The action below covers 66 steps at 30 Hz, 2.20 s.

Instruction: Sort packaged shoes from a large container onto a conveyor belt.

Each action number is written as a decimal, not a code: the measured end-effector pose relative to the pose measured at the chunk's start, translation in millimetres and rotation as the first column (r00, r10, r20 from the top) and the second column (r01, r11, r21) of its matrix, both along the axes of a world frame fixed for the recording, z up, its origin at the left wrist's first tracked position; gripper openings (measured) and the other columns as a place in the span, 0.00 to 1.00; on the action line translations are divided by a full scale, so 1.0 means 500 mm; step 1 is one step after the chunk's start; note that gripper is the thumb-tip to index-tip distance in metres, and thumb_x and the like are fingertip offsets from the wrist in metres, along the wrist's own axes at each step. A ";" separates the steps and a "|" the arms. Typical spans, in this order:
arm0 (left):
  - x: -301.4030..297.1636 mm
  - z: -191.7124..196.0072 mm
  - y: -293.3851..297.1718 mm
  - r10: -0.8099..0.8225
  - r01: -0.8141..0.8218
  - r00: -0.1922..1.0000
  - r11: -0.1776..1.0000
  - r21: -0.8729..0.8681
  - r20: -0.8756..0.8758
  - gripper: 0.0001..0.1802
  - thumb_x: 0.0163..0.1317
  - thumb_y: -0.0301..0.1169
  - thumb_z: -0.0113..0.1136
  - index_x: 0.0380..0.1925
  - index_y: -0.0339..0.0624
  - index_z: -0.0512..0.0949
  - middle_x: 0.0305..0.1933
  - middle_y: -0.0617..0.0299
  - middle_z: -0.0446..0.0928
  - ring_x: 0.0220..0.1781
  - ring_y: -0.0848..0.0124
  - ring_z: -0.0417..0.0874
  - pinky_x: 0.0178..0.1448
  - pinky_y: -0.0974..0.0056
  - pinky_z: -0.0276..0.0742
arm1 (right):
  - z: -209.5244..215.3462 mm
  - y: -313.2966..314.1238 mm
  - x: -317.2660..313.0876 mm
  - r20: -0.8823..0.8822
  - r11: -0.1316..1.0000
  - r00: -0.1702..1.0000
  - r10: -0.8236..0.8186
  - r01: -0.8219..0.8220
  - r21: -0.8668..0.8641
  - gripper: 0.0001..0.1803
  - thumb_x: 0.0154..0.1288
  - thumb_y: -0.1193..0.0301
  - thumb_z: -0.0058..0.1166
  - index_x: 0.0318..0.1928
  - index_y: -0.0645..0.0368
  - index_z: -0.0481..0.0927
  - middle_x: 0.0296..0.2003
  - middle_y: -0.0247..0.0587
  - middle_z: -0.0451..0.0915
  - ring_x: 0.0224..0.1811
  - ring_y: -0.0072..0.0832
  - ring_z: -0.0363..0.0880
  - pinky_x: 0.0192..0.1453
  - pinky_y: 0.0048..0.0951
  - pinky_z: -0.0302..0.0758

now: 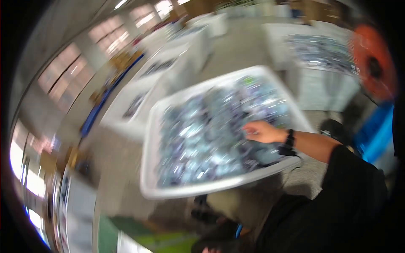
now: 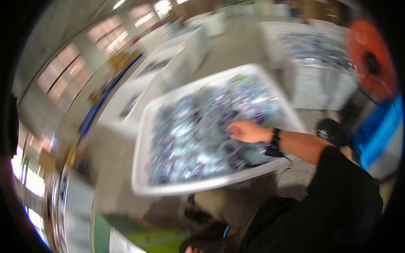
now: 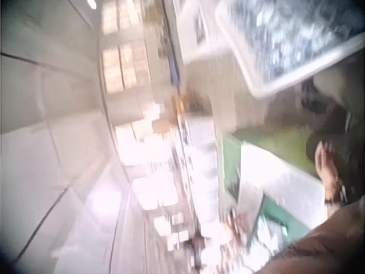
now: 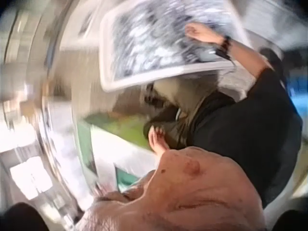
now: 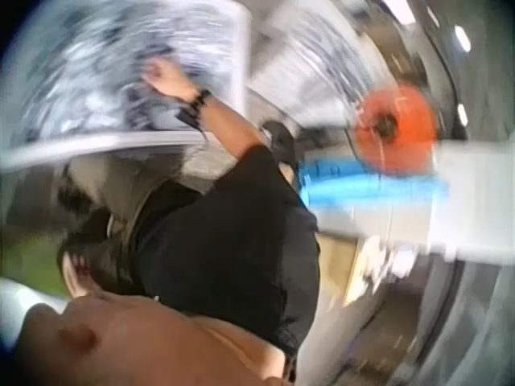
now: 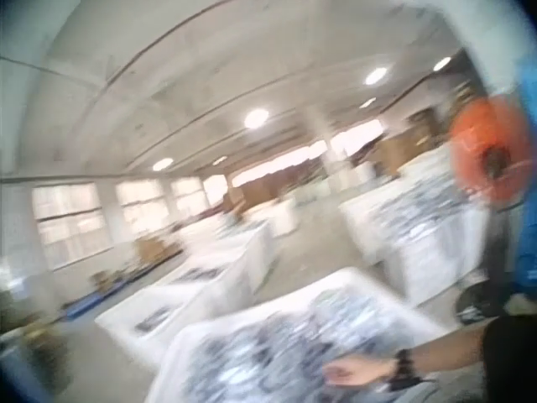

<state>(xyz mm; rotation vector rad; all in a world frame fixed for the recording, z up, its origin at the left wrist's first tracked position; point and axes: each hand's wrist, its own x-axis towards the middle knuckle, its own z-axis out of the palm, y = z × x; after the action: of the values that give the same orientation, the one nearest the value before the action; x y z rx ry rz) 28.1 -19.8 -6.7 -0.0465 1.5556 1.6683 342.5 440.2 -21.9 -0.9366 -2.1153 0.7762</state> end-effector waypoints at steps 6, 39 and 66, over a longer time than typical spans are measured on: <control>-0.019 0.012 -0.011 -0.082 0.102 0.962 0.993 0.064 -0.259 0.15 0.77 0.25 0.58 0.60 0.35 0.78 0.50 0.60 0.84 0.49 0.70 0.85 0.56 0.64 0.82 | -0.001 -0.167 -0.248 0.205 0.891 0.913 0.352 -0.394 0.225 0.25 0.57 0.71 0.66 0.57 0.60 0.79 0.54 0.51 0.78 0.59 0.51 0.77 0.66 0.46 0.74; -0.453 -0.095 -0.854 0.668 -0.802 0.586 0.557 -0.214 -0.459 0.20 0.74 0.53 0.56 0.42 0.47 0.81 0.26 0.71 0.75 0.19 0.74 0.72 0.21 0.65 0.61 | -0.161 -0.225 -0.479 0.339 0.842 0.899 0.279 -0.399 0.364 0.22 0.62 0.79 0.64 0.57 0.63 0.77 0.68 0.52 0.68 0.72 0.54 0.67 0.74 0.49 0.67; -0.171 0.059 -0.411 0.611 -0.670 0.628 0.740 0.064 -0.482 0.43 0.67 0.29 0.64 0.79 0.40 0.56 0.60 0.51 0.76 0.53 0.66 0.80 0.56 0.62 0.78 | -0.115 -0.237 -0.468 0.203 0.863 0.901 0.383 -0.427 0.270 0.19 0.58 0.80 0.66 0.51 0.62 0.80 0.63 0.51 0.75 0.67 0.52 0.74 0.70 0.45 0.71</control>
<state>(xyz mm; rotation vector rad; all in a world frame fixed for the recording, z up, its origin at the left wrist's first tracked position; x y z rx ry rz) -57.2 -225.4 23.0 -0.3184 2.1961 2.2606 108.5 321.9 -79.7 -0.3873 -2.5131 0.5592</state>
